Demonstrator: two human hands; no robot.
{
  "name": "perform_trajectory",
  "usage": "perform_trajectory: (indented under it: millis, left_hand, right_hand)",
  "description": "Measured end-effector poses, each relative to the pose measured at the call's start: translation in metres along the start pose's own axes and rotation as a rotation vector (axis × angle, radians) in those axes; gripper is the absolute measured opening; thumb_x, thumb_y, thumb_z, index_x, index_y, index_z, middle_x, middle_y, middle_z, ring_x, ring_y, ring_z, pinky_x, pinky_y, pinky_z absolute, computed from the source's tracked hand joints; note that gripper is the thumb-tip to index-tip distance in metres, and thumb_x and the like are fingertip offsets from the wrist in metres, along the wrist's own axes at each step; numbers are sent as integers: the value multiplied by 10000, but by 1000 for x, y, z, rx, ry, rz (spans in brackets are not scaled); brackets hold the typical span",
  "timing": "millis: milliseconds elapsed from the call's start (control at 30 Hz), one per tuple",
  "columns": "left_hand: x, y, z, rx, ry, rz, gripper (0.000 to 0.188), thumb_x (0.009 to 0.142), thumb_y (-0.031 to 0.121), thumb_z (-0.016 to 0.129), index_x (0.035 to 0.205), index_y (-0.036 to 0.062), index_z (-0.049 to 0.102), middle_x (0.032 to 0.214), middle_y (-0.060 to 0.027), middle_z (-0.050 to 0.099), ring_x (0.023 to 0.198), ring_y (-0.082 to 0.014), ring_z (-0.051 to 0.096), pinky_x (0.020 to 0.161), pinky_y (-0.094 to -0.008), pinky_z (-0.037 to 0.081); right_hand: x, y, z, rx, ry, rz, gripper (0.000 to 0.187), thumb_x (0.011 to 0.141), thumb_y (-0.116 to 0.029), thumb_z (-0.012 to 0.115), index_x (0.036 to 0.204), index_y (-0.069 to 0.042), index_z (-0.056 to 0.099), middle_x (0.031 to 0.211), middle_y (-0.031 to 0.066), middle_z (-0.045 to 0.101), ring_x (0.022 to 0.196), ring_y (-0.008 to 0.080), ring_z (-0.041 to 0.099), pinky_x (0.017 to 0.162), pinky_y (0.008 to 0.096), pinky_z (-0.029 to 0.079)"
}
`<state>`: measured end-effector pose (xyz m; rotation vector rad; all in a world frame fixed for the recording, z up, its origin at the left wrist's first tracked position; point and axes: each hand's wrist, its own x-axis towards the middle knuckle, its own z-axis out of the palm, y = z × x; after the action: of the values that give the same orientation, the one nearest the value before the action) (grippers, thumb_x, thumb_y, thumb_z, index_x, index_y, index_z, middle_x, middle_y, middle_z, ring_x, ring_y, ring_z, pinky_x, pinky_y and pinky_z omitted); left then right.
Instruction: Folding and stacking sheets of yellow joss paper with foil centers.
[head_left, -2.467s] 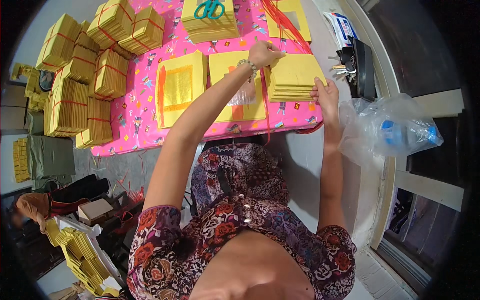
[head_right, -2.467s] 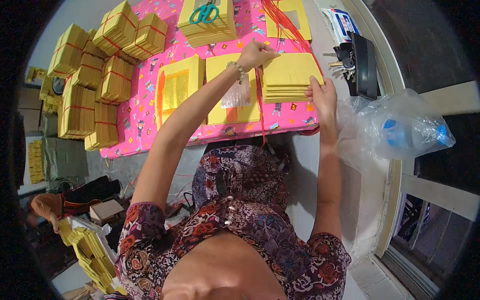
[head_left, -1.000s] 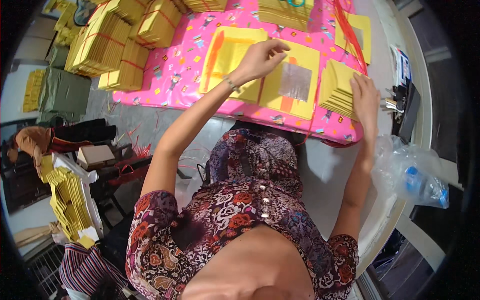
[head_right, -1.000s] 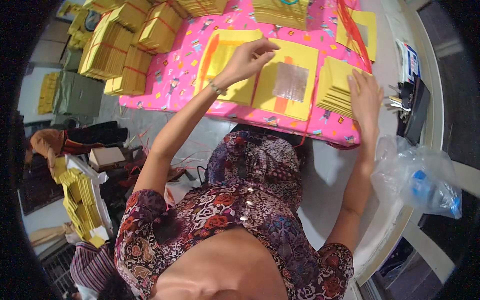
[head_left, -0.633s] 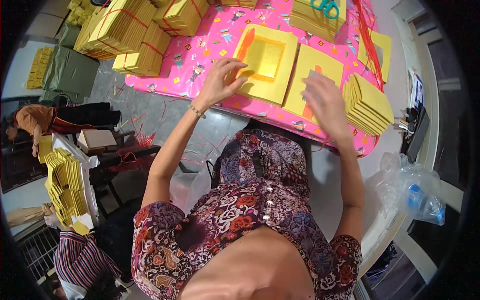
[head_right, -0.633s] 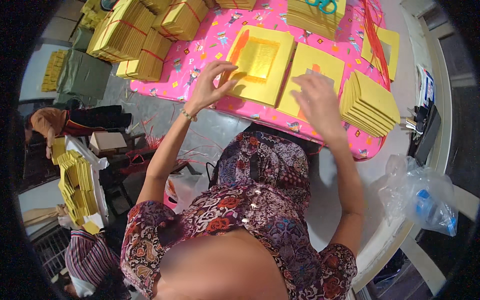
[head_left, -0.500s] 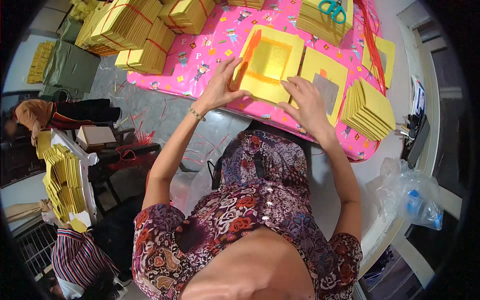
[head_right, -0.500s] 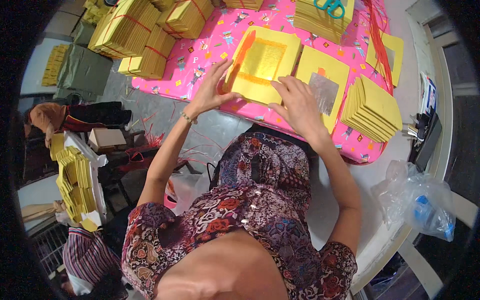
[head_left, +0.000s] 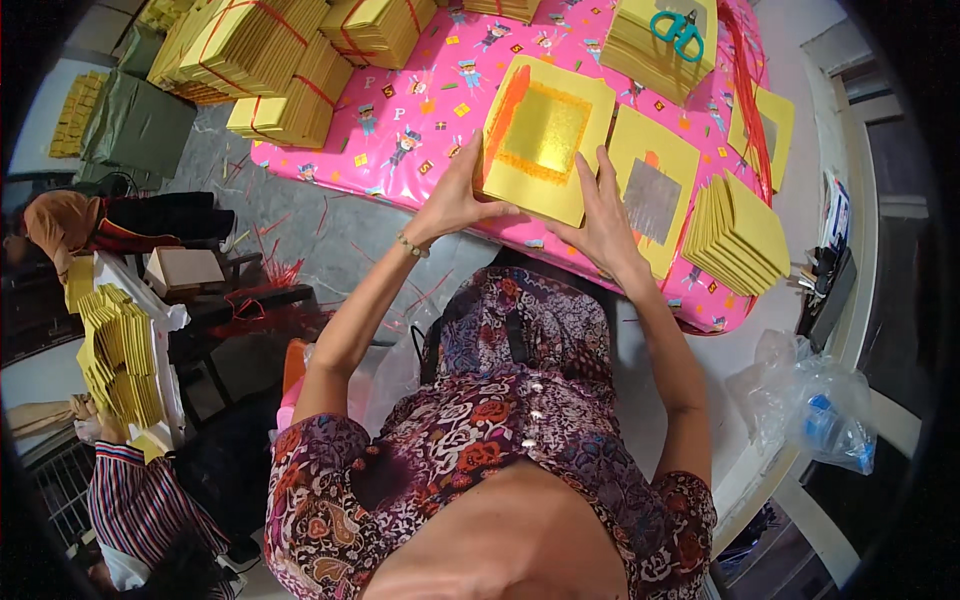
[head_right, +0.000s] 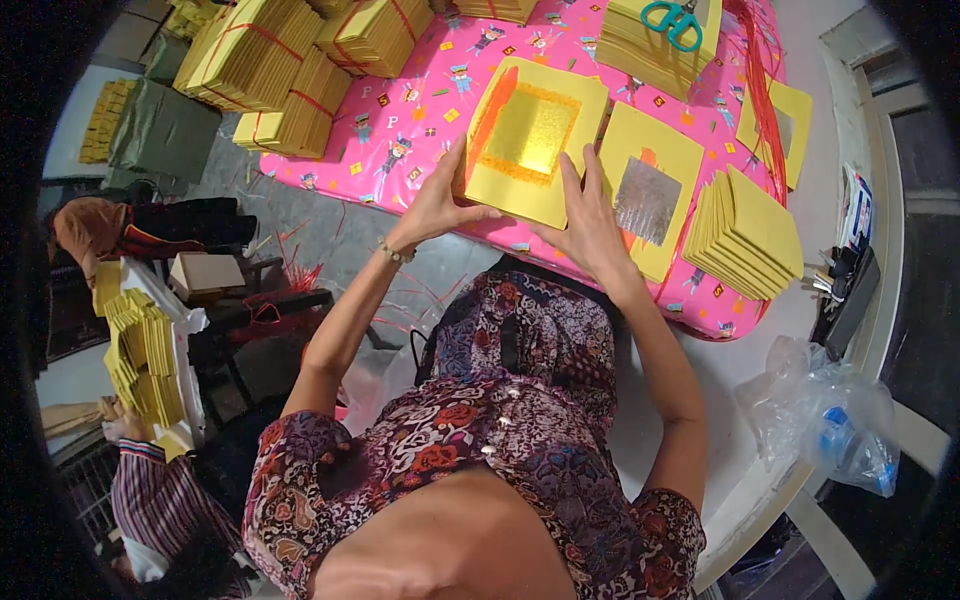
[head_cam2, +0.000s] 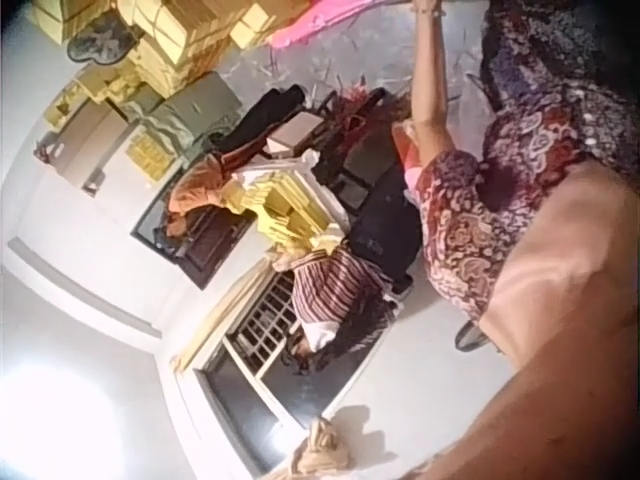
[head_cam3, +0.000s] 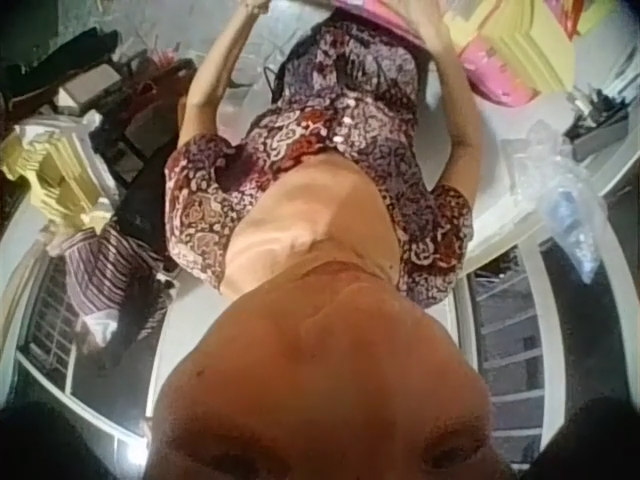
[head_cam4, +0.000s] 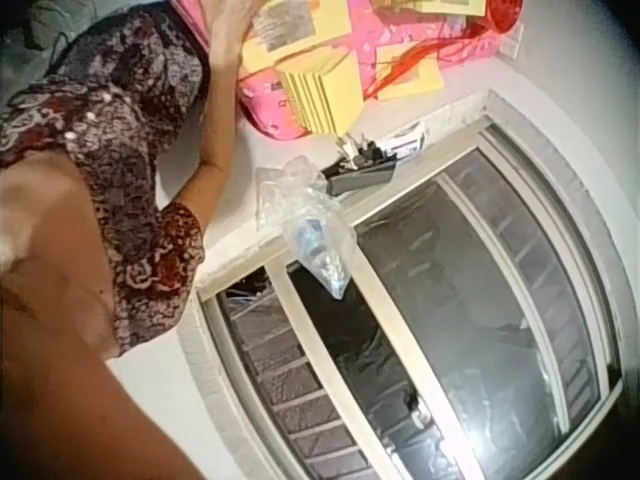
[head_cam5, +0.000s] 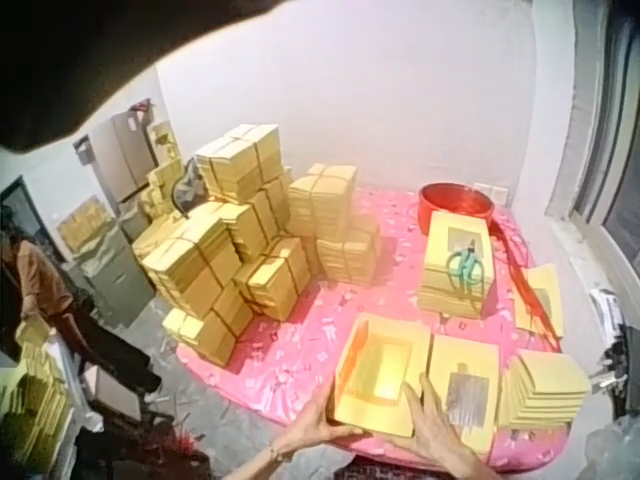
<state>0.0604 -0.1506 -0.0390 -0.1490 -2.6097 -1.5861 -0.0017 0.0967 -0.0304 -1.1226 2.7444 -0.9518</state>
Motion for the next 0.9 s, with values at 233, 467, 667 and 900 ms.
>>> perform_trajectory:
  millis: [233, 467, 667, 900]
  left_hand:
    - [-9, -1, 3, 78, 18, 34, 1243, 632, 367, 890, 1500, -60, 110, 1483, -278, 325, 1400, -391, 314, 1158, -431, 275]
    - [-12, -4, 4, 206, 8, -23, 1229, 641, 344, 888, 1490, -85, 111, 1494, -302, 290, 1418, -393, 281, 1169, -428, 259]
    - [-15, -2, 3, 119, 6, -38, 1213, 653, 356, 884, 1502, -54, 121, 1501, -283, 297, 1413, -384, 299, 1154, -429, 292]
    - [-22, -4, 5, 137, 65, -56, 1183, 661, 354, 880, 1501, -46, 149, 1493, -266, 331, 1399, -367, 336, 1141, -425, 317]
  right_hand:
    - [-2, -2, -12, -62, -53, -19, 1006, 713, -346, 831, 1498, -62, 268, 1532, 290, 160, 1387, 475, 283, 1096, 510, 353]
    - [-1, 0, -23, -190, -61, -120, 846, 755, -430, 778, 1407, -30, 419, 1477, 233, 332, 1396, 418, 293, 1131, 521, 287]
    - [-2, 0, -24, -152, -77, -113, 791, 780, -441, 755, 1391, -42, 450, 1459, 219, 373, 1392, 403, 311, 1130, 516, 294]
    - [15, -3, -33, -166, -88, -144, 725, 833, -435, 707, 1380, -31, 455, 1421, 230, 422, 1362, 425, 350, 1121, 502, 307]
